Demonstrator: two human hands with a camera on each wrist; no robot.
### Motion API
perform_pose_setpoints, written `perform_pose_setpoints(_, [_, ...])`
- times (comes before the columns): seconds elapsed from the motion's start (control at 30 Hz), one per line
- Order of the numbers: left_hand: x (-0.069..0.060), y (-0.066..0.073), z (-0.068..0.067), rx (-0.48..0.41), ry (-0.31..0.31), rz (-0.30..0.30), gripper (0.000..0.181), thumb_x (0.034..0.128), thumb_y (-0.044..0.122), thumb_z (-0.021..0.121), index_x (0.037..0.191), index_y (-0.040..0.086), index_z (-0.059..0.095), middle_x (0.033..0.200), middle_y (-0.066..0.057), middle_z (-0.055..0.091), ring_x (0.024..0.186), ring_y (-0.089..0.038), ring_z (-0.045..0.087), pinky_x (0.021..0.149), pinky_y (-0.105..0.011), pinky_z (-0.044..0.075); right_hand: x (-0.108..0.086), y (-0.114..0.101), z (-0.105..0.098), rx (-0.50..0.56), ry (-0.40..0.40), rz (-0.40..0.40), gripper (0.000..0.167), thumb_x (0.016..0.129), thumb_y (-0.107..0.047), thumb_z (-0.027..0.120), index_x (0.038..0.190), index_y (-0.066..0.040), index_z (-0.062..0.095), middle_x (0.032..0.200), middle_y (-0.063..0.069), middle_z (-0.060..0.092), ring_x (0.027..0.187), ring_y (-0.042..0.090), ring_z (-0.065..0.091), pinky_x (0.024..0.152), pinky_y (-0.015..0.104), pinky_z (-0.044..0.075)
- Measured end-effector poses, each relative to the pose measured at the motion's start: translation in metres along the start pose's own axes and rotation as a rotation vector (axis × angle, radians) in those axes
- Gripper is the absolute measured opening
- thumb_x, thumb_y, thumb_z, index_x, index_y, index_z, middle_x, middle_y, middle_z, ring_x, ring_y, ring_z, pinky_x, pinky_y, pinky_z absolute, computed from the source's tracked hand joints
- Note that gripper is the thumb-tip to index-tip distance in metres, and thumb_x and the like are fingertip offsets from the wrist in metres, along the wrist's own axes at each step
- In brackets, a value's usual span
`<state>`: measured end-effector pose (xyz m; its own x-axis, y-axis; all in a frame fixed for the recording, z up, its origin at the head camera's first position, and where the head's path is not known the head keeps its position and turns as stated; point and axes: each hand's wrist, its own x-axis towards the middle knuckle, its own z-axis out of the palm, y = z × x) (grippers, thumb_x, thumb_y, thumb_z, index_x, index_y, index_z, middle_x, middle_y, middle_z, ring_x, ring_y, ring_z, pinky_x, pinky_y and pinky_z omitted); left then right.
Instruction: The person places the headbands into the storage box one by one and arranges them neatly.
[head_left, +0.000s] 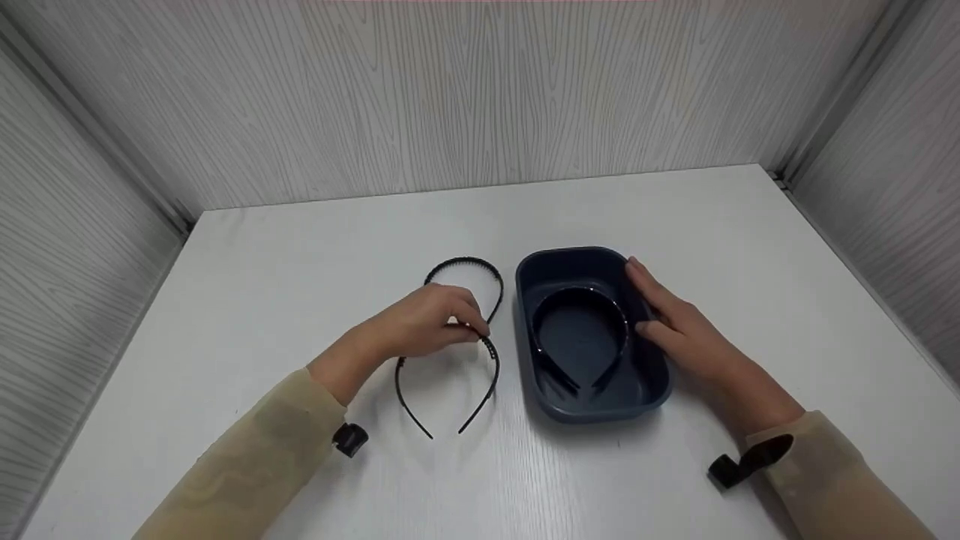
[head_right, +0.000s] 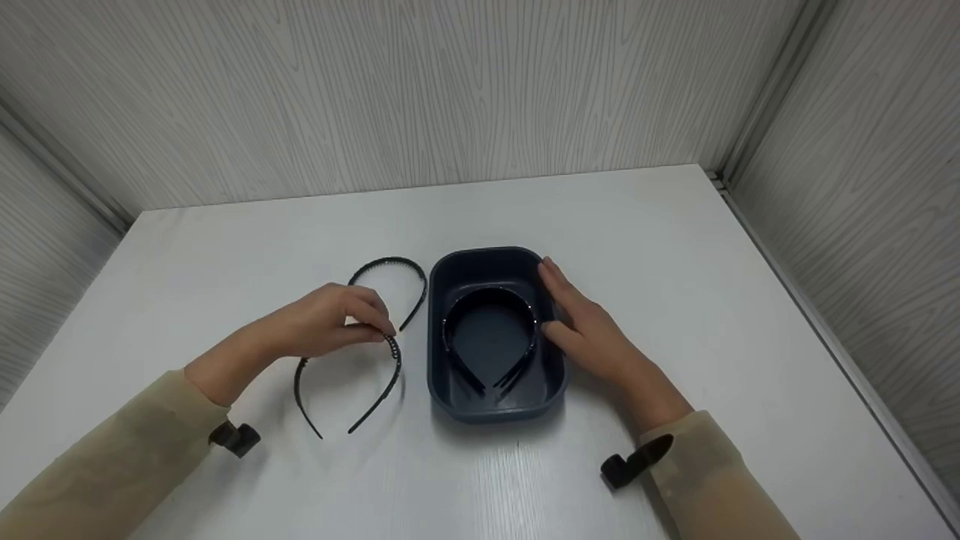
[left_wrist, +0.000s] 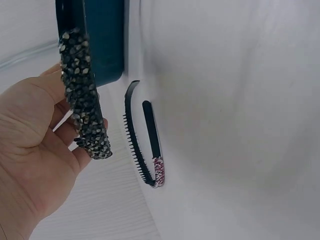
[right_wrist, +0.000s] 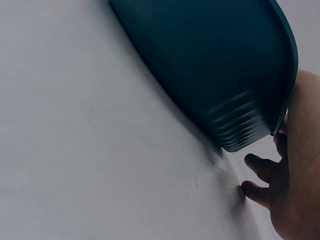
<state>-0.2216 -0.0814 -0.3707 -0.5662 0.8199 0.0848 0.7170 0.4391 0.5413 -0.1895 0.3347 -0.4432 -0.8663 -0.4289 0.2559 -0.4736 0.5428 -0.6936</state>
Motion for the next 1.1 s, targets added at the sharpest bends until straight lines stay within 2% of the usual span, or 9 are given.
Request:
perform_pose_setpoints(0.23, [0.009, 0.015, -0.021, -0.001, 0.014, 0.001, 0.014, 0.0982, 0.003, 0.076, 0.109, 0.007, 0.084, 0.107, -0.005, 0.073, 0.097, -0.018, 0.071, 0.084, -0.03, 0.058, -0.001, -0.001, 0.0, 0.006, 0.008, -0.02, 0.075, 0.105, -0.01, 0.057, 0.171, -0.021, 0.024, 0.177, 0.0, 0.016, 0.162, 0.025, 0.014, 0.123, 0.016, 0.013])
perform_pose_setpoints(0.5, [0.025, 0.028, -0.035, 0.038, 0.04, 0.066, 0.013, 0.0994, 0.004, 0.075, 0.107, 0.008, 0.085, 0.107, -0.005, 0.073, 0.102, -0.018, 0.07, 0.09, -0.031, 0.056, 0.0, -0.002, 0.003, -0.016, 0.006, 0.003, 0.075, 0.106, -0.009, 0.056, 0.171, -0.021, 0.021, 0.177, -0.001, 0.015, 0.162, 0.025, 0.013, 0.123, 0.015, 0.012])
perform_pose_setpoints(0.77, [0.045, 0.042, -0.042, 0.032, 0.036, 0.082, 0.015, 0.1001, 0.004, 0.074, 0.11, 0.008, 0.084, 0.109, -0.005, 0.072, 0.102, -0.018, 0.069, 0.089, -0.029, 0.055, -0.001, -0.003, 0.003, -0.019, 0.011, 0.002, 0.076, 0.106, -0.009, 0.056, 0.171, -0.022, 0.021, 0.177, 0.0, 0.015, 0.162, 0.026, 0.013, 0.123, 0.016, 0.012])
perform_pose_setpoints(1.1, [0.086, 0.062, -0.04, 0.034, 0.034, 0.115, 0.015, 0.0994, 0.006, 0.076, 0.112, 0.008, 0.084, 0.11, -0.005, 0.072, 0.104, -0.016, 0.067, 0.091, -0.028, 0.054, -0.004, -0.006, 0.001, 0.002, 0.018, 0.004, 0.075, 0.105, -0.009, 0.057, 0.171, -0.022, 0.023, 0.177, 0.0, 0.016, 0.162, 0.025, 0.014, 0.123, 0.016, 0.013])
